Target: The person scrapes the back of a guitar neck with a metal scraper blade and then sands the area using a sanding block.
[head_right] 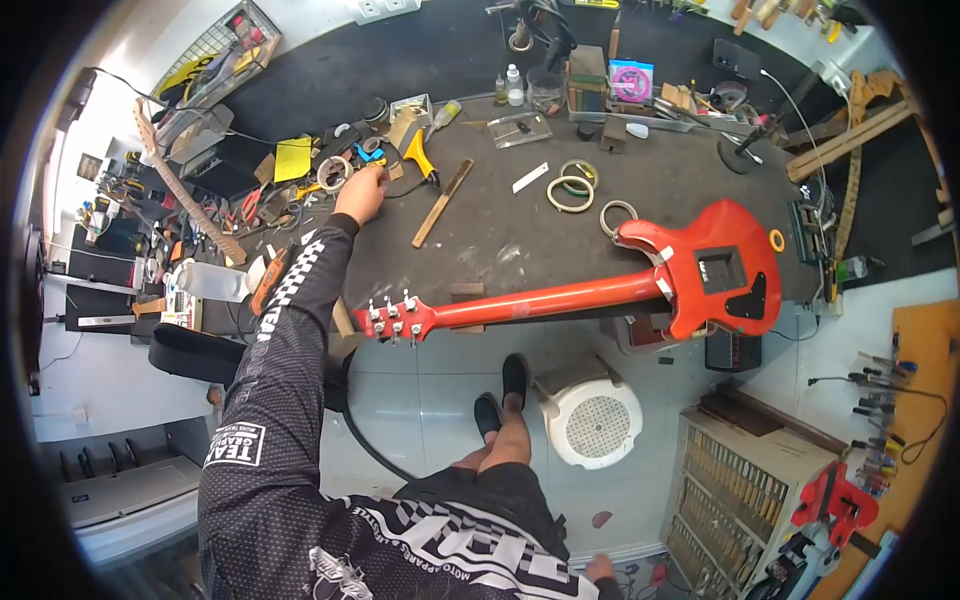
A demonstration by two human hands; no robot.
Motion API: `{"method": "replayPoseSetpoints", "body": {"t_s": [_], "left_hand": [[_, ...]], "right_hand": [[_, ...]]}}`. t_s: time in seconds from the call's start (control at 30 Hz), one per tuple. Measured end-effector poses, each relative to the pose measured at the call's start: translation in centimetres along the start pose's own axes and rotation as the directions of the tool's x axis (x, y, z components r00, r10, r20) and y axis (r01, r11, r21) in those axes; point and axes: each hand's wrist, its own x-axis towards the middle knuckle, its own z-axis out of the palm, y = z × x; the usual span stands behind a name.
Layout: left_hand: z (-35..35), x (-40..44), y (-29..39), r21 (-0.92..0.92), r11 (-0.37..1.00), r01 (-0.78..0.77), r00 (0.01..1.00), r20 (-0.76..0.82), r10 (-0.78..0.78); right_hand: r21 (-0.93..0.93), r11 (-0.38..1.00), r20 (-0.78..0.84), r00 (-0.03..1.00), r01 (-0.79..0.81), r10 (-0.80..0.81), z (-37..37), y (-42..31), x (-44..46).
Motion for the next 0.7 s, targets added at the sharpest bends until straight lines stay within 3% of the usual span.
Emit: {"method": "replayPoseSetpoints", "body": {"t_s": [0.03, 0.1, 0.17, 0.33, 0.47, 0.53, 0.57, 0.67, 0.7], "left_hand": [[1.6, 1.3, -0.4, 0.007, 1.000, 0.030, 1.000, -0.007, -0.030], [2.9, 2.5, 0.2, 0.038, 0.997, 0.066, 0.998, 0.022, -0.067], [4.4, 3.9, -0.3, 0.102, 0.986, 0.133, 0.987, 0.073, -0.141], [4.0, 5.8, -1.9, 0.152, 0.988, 0.014, 0.992, 0.125, -0.033], [3.8, 6.3, -2.9, 0.231, 0.965, -0.126, 0.984, 0.152, 0.092], [3.9, 6.4, -2.8, 0.296, 0.935, -0.195, 0.972, 0.188, 0.143], [3.7, 6.3, -2.4, 0.339, 0.919, -0.201, 0.969, 0.204, 0.137], [3.8, 6.5, -2.6, 0.404, 0.900, -0.163, 0.979, 0.181, 0.096], [3.7, 6.7, -2.8, 0.340, 0.939, -0.056, 0.988, 0.155, 0.003]], "right_hand": [[0.075, 0.978, 0.112, 0.976, -0.195, 0.186, -0.6, -0.5, -1.2], [0.039, 0.958, 0.248, 0.931, -0.285, 0.267, 0.0, -2.3, -0.2], [0.023, 0.954, 0.313, 0.908, -0.300, 0.278, 0.2, -4.1, 1.5], [-0.002, 0.970, 0.366, 0.903, -0.241, 0.225, -3.3, -9.1, 5.2], [0.109, 0.978, 0.272, 0.951, -0.179, 0.144, -6.9, -11.4, 9.2], [0.321, 0.940, 0.155, 0.986, -0.115, 0.068, -8.5, -12.6, 11.6], [0.420, 0.905, 0.091, 0.995, -0.073, 0.038, -9.0, -13.1, 12.8], [0.429, 0.904, 0.013, 1.000, -0.004, -0.001, -9.3, -14.7, 16.2], [0.428, 0.904, 0.017, 1.000, -0.007, 0.000, -9.4, -14.6, 16.0]]}}
